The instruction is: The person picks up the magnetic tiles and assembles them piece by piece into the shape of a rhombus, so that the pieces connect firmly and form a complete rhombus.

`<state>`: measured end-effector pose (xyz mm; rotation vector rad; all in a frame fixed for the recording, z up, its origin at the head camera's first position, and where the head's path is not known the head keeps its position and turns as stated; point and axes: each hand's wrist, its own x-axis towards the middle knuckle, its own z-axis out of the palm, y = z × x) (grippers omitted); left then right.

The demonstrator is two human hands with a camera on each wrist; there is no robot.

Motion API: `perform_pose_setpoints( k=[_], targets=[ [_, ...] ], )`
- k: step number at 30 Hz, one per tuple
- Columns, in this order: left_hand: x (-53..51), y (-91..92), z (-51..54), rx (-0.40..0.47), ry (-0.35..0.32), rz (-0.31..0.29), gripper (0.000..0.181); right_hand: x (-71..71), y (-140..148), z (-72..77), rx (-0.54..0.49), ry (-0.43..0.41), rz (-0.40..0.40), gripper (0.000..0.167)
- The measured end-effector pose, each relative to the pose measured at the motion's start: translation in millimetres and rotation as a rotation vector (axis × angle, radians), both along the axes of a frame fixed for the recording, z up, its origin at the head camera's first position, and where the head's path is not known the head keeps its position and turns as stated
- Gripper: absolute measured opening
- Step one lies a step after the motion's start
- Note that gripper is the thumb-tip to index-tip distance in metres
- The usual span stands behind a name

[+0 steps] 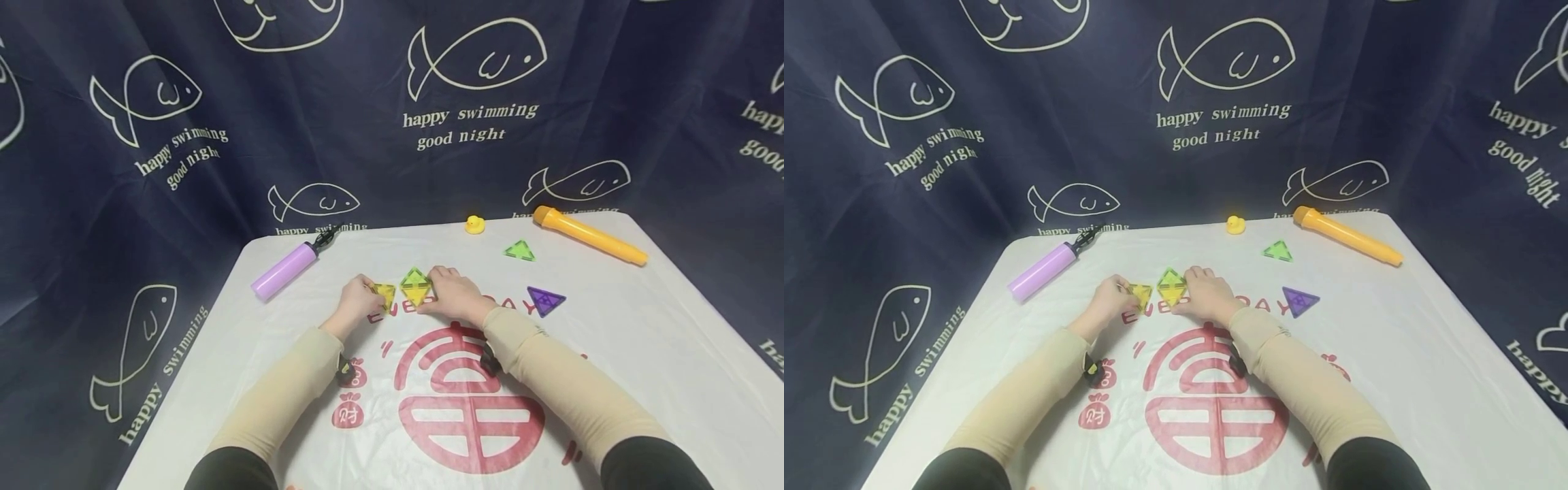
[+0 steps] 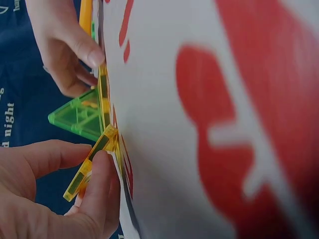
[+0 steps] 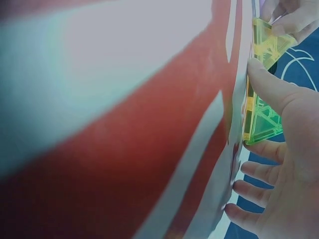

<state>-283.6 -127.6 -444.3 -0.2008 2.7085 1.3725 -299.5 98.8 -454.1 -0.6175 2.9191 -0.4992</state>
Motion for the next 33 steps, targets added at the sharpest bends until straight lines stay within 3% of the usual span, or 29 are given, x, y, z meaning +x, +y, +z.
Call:
perform_pose_setpoints(
  k=[9, 21, 27, 33],
  targets=[
    [4.0, 8.5, -1.7, 0.027, 0.006, -0.019, 0.029, -1.1, -5.2, -1.7, 0.04, 0.001, -0.02, 0.091],
    [1.9, 19.9, -7.0, 0.331, -0.099, -0.032, 0.025, 1.5, -6.1, -1.1, 0.047, 0.026, -0.027, 0.087],
    [0.6, 23.2, -6.7, 0.357, -0.126, -0.035, 0.026, 1.2, -6.0, -1.2, 0.053, 0.035, -0.019, 0.087],
    [0.2, 29.8, -6.5, 0.348, -0.102, -0.061, 0.025, 0.7, -5.4, -2.3, 0.067, 0.059, -0.012, 0.085]
  ],
)
